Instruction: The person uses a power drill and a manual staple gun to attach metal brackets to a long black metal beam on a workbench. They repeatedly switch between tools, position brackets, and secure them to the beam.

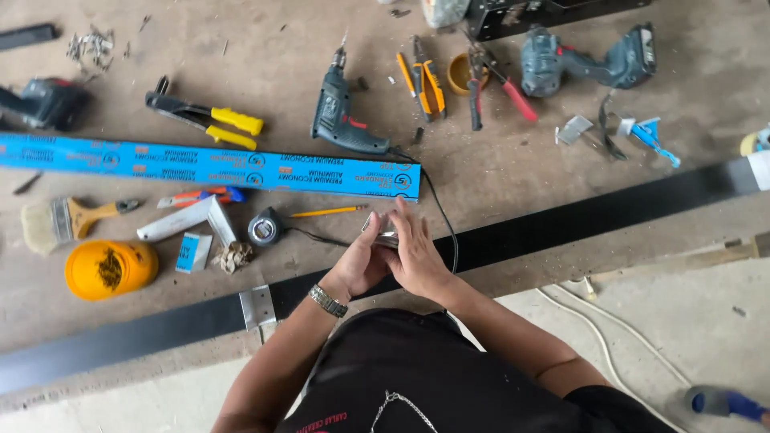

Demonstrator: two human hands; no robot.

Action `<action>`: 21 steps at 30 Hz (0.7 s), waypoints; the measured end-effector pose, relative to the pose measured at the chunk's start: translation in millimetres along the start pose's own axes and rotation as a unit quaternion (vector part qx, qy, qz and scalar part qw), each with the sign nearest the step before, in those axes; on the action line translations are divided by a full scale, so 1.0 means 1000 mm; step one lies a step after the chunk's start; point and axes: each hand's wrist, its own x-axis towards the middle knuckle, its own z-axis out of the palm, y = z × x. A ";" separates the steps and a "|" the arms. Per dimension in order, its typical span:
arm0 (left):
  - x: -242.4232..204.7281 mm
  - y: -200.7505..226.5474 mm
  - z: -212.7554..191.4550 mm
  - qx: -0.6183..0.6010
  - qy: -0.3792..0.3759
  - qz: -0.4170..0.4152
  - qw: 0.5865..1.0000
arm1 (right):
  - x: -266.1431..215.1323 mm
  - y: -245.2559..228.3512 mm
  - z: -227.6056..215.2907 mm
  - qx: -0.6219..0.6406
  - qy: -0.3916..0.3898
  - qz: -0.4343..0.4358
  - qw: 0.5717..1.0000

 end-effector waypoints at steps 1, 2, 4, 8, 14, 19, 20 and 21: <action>0.004 -0.004 -0.006 -0.009 0.006 0.008 1.000 | 0.000 0.006 0.001 0.002 -0.010 -0.008 1.000; 0.008 -0.008 -0.012 -0.001 -0.001 0.012 1.000 | -0.001 0.011 0.003 -0.014 0.014 -0.066 0.998; 0.010 -0.013 -0.014 -0.005 0.001 0.029 1.000 | 0.004 0.020 -0.002 -0.022 0.025 -0.137 0.990; 0.000 -0.008 -0.002 0.099 -0.069 -0.026 0.992 | 0.026 0.018 -0.033 0.102 0.044 -0.172 0.979; -0.084 0.058 0.004 0.463 0.001 0.122 0.878 | 0.063 0.114 -0.086 0.061 0.192 -0.115 0.973; -0.175 0.148 -0.071 0.608 0.267 0.190 0.723 | 0.090 0.159 -0.151 -0.206 0.177 0.147 0.951; -0.185 0.156 -0.102 0.624 0.410 0.160 0.645 | 0.094 0.162 -0.153 -0.230 0.088 0.238 0.939; -0.194 0.165 -0.134 0.624 0.540 0.125 0.551 | 0.094 0.165 -0.154 -0.251 -0.002 0.330 0.910</action>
